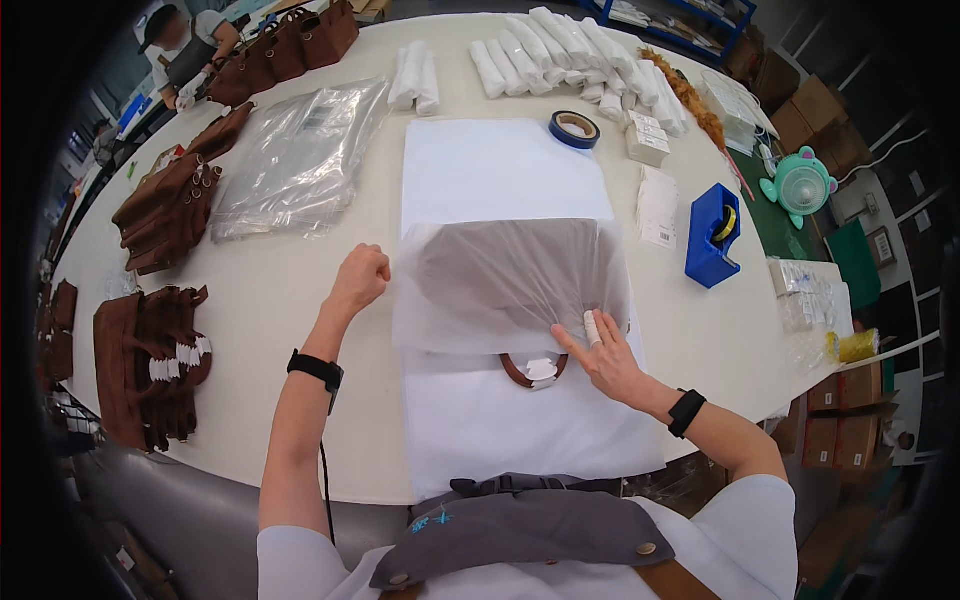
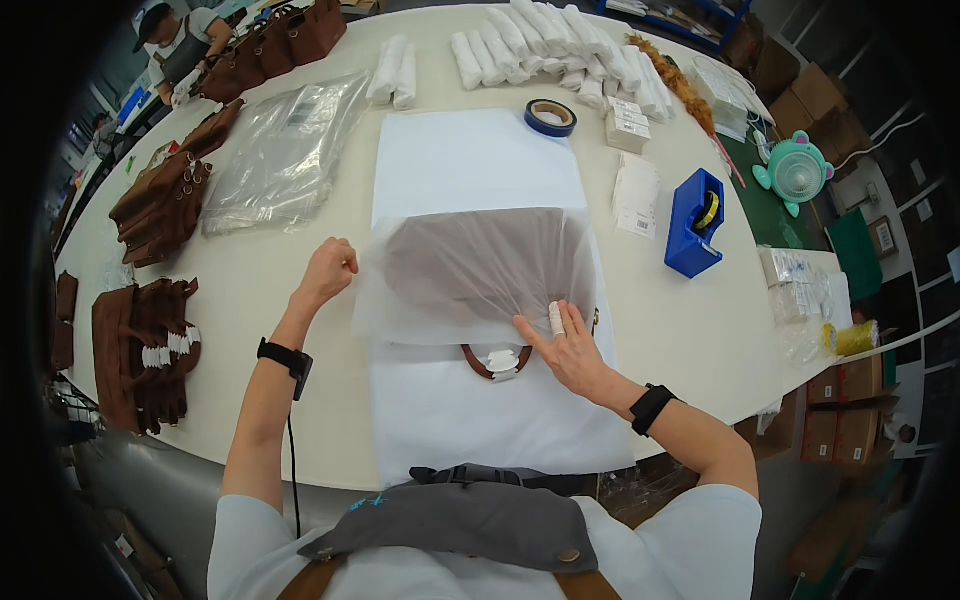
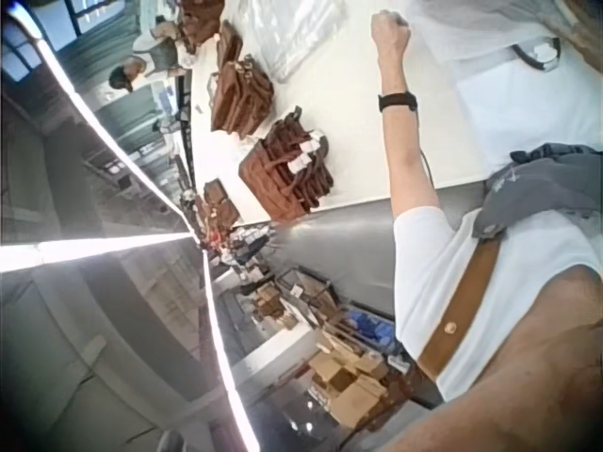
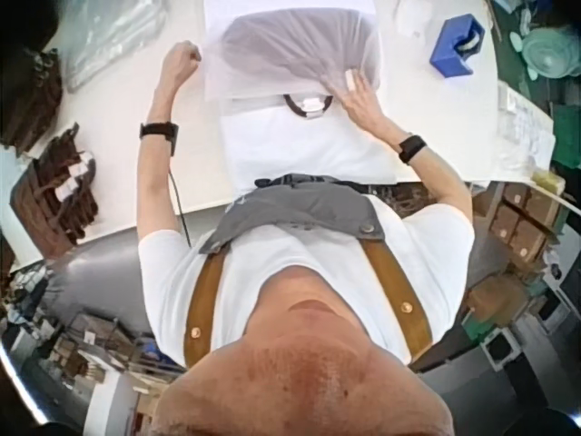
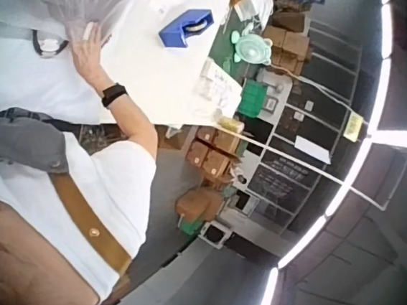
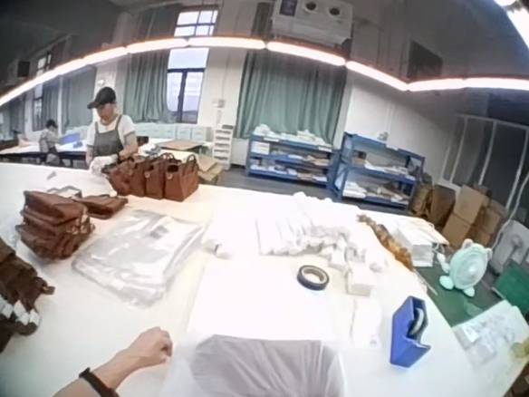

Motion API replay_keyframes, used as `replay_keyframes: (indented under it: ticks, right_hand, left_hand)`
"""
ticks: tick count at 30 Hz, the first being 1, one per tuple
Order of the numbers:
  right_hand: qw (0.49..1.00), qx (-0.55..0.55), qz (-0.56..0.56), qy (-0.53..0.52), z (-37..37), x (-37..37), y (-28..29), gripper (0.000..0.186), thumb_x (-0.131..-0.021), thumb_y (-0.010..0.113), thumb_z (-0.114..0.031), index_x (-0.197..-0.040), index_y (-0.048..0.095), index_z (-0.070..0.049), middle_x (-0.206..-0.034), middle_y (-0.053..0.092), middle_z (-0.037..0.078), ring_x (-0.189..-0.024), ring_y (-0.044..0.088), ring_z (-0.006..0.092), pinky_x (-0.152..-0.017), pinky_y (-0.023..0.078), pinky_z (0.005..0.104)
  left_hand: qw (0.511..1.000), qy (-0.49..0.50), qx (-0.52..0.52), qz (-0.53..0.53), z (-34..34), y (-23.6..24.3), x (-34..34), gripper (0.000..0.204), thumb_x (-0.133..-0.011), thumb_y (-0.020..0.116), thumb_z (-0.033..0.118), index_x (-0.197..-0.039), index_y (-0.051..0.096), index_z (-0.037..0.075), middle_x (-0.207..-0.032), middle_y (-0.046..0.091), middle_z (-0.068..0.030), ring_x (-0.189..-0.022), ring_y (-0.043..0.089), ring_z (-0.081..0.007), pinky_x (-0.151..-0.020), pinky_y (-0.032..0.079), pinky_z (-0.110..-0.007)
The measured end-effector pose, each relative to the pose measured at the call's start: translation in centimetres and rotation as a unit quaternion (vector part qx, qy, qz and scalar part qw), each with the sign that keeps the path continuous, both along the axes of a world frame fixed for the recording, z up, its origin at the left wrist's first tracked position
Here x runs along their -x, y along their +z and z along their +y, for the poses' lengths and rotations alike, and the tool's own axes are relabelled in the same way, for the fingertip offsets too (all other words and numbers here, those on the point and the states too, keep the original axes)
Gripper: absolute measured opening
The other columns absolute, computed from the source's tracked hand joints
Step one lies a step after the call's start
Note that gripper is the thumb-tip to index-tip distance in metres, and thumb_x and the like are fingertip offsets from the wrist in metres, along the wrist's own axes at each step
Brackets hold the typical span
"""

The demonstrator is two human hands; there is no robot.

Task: The person wraps brown handbags in white tissue paper and then places them into clear plastic bags. They repeat this process for multiple handbags, placing the finished packages into a green bin.

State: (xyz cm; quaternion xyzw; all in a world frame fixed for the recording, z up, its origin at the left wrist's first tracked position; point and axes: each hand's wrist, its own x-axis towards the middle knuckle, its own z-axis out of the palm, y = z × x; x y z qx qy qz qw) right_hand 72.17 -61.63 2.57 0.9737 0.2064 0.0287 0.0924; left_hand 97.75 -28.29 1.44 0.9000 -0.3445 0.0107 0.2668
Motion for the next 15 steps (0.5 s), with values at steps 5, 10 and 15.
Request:
replay_keyframes:
  ticks: [5,10,15]
  right_hand:
    - [1.000,-0.008,-0.006,-0.027,0.7,0.8,-0.6,0.072,-0.074,0.056,-0.006,-0.140,0.027,-0.012,-0.107,0.046,0.043,-0.110,0.045,0.0509,-0.099,0.028,0.0501]
    - [0.947,-0.121,0.249,-0.163,-0.4,-1.9,4.0,0.048,-0.078,0.057,-0.017,-0.124,0.049,-0.007,-0.089,0.060,0.029,-0.089,0.060,0.0374,-0.075,0.046,0.0438]
    - [0.854,-0.314,-0.178,-0.375,-7.8,-9.8,1.1,0.042,-0.077,0.062,-0.034,-0.107,0.058,-0.005,-0.078,0.062,0.020,-0.074,0.062,0.0293,-0.066,0.047,0.0396]
  left_hand:
    - [0.983,-0.048,0.092,-0.151,-6.5,4.6,4.7,0.026,-0.076,0.058,0.004,-0.101,0.061,0.010,-0.108,0.055,-0.0107,-0.104,0.049,-0.0303,-0.090,0.038,-0.042]
    - [0.962,-0.201,-0.158,-0.092,-8.5,-0.8,12.7,0.054,-0.085,0.040,0.057,-0.134,0.038,0.033,-0.146,0.018,-0.0126,-0.134,0.014,-0.0364,-0.097,0.008,-0.070]
    - [0.958,-0.207,-0.180,-0.084,-9.1,-0.7,12.7,0.059,-0.083,0.039,0.062,-0.135,0.036,0.035,-0.148,0.013,-0.0118,-0.136,0.008,-0.0345,-0.097,0.007,-0.070]
